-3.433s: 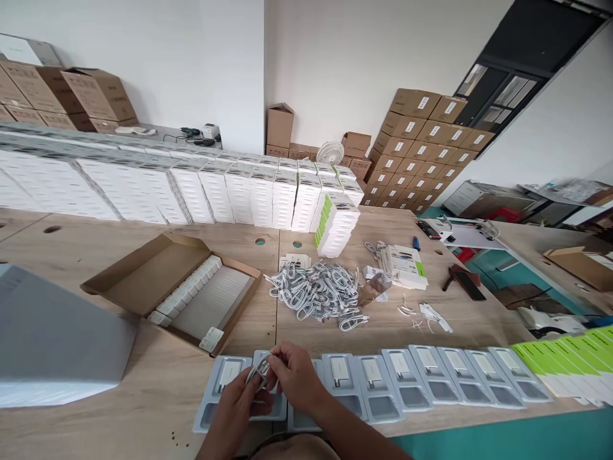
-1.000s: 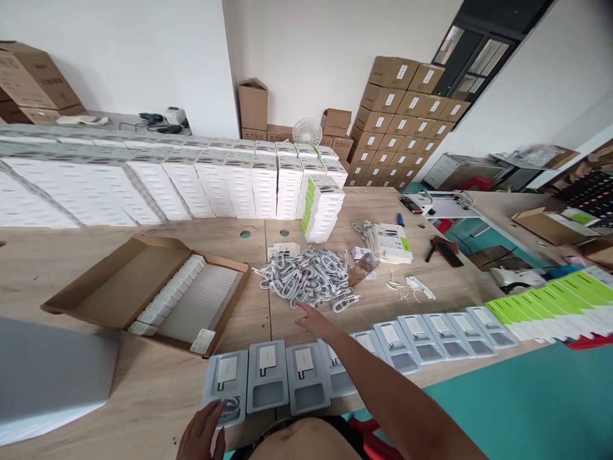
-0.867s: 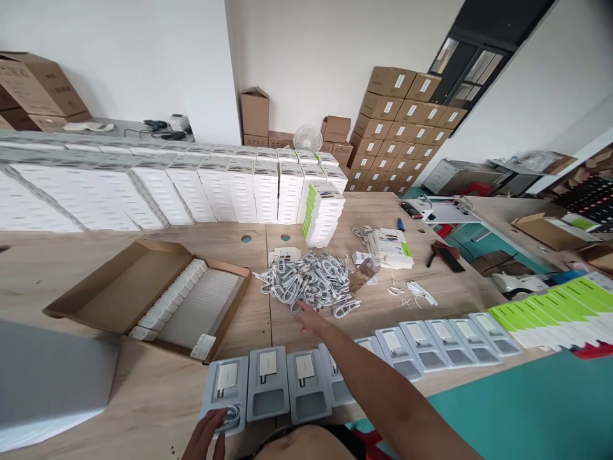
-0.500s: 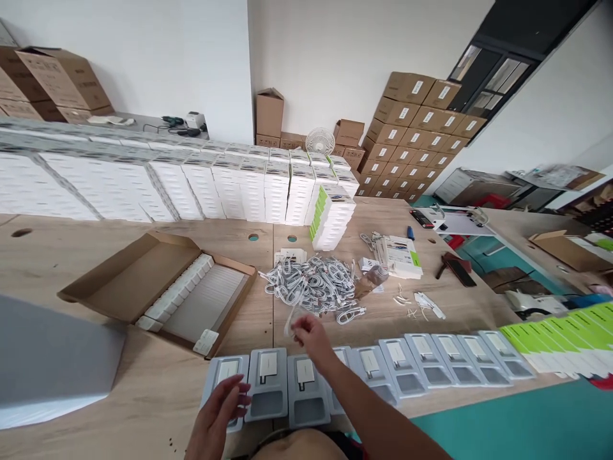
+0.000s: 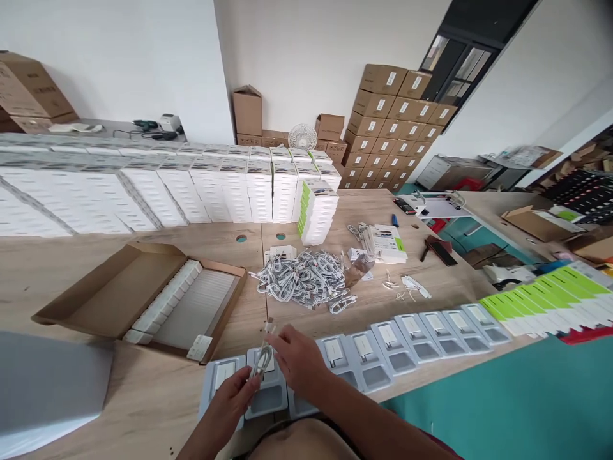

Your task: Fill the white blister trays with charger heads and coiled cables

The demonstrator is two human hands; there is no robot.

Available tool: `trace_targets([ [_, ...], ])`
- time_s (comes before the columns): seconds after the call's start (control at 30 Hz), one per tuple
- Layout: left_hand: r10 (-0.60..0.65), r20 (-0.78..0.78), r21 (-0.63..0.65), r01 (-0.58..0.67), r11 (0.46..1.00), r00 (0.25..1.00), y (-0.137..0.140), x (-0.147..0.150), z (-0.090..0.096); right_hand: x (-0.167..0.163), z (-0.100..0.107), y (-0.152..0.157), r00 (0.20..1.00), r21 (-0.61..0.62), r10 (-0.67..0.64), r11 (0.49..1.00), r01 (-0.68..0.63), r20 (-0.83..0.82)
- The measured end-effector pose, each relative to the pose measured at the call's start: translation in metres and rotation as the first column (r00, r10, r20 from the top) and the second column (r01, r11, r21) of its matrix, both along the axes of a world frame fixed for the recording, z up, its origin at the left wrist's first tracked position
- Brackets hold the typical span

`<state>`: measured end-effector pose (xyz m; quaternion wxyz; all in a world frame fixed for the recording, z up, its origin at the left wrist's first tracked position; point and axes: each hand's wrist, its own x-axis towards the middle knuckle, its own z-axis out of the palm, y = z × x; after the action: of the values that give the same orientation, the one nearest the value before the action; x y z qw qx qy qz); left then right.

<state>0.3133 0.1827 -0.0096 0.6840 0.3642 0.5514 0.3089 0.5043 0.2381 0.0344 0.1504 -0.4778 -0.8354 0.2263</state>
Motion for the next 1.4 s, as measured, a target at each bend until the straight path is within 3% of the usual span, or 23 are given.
trace_targets([
  [0.13, -0.046, -0.001, -0.004, 0.046, 0.999, 0.999, -0.008, 0.005, 0.017, -0.004, -0.006, 0.012, 0.984, 0.005, 0.102, 0.995, -0.104, 0.143],
  [0.27, 0.057, -0.014, -0.046, -0.058, 0.997, 0.998, -0.013, 0.010, 0.020, -0.004, -0.005, 0.009, 0.987, -0.057, 0.121, 0.992, -0.115, 0.108],
  [0.4, 0.203, -0.046, -0.108, -0.207, 0.972, 0.978, -0.014, 0.015, 0.012, -0.008, 0.011, 0.000, 0.999, -0.154, 0.051, 0.987, -0.049, 0.009],
  [0.5, 0.245, -0.034, -0.150, -0.247, 0.957, 0.969, -0.015, 0.019, 0.007, -0.013, 0.017, -0.003, 0.995, -0.246, -0.026, 0.969, 0.003, -0.091],
  [0.73, 0.311, 0.003, -0.240, -0.302, 0.923, 0.950, -0.016, 0.021, 0.004, -0.020, 0.004, -0.010, 0.955, -0.409, -0.149, 0.912, 0.032, -0.258],
  [1.0, 0.299, 0.114, -0.309, -0.252, 0.917, 0.947, -0.012, 0.024, -0.007, -0.019, 0.009, -0.018, 0.932, -0.309, -0.170, 0.949, 0.066, -0.320],
  [1.07, 0.300, 0.178, -0.297, -0.239, 0.924, 0.937, -0.012, 0.026, -0.007, -0.020, 0.004, -0.020, 0.862, -0.449, -0.258, 0.893, 0.040, -0.437],
  [1.13, 0.292, 0.251, -0.278, -0.220, 0.935, 0.923, -0.012, 0.025, -0.008, -0.023, -0.005, -0.020, 0.734, -0.635, -0.416, 0.772, -0.027, -0.537],
  [1.2, 0.284, 0.312, -0.259, -0.206, 0.944, 0.907, -0.013, 0.023, -0.009, -0.024, -0.014, -0.019, 0.643, -0.739, -0.525, 0.667, -0.095, -0.557],
  [1.4, 0.291, 0.369, -0.201, -0.230, 0.952, 0.883, -0.016, 0.010, -0.012, -0.021, -0.025, -0.016, 0.657, -0.815, -0.540, 0.541, -0.208, -0.526],
])
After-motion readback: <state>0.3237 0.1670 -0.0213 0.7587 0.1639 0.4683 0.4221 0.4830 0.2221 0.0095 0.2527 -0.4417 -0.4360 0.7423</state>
